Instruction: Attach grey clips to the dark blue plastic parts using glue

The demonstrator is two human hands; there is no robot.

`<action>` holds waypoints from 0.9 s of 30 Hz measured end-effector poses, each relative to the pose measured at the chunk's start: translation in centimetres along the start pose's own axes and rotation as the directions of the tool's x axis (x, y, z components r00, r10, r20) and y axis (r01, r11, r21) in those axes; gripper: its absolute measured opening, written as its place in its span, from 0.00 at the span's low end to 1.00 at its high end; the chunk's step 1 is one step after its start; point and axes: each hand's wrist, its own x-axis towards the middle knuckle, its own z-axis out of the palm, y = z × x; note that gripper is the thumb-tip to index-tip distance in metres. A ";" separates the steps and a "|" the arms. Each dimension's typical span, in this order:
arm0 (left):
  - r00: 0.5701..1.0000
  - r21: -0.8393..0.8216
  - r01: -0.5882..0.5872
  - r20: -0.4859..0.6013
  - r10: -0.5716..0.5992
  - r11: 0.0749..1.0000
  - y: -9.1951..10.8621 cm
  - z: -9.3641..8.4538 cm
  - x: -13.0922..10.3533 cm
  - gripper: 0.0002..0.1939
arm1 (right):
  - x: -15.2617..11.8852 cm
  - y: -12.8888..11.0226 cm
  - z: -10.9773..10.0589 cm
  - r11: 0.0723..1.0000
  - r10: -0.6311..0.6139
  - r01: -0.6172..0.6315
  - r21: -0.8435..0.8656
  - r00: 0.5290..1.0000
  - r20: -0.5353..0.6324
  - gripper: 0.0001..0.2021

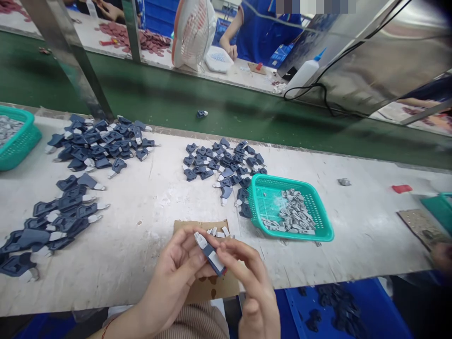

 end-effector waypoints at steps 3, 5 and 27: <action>0.999 0.002 0.038 -0.023 -0.037 0.999 0.3 0.3 0.1 0.07 | 0.2 0.3 0.0 0.976 -0.102 0.106 -0.189 0.994 0.027 0.23; 0.999 0.003 0.037 -0.011 -0.037 0.999 0.3 0.4 0.3 0.08 | 0.4 0.5 -0.1 0.977 -0.098 0.104 -0.184 0.994 0.039 0.23; 0.861 0.779 -0.223 -0.125 0.493 0.586 11.7 -1.8 14.3 0.18 | 2.8 6.2 -9.8 0.896 0.076 -0.234 -0.377 0.917 -0.391 0.16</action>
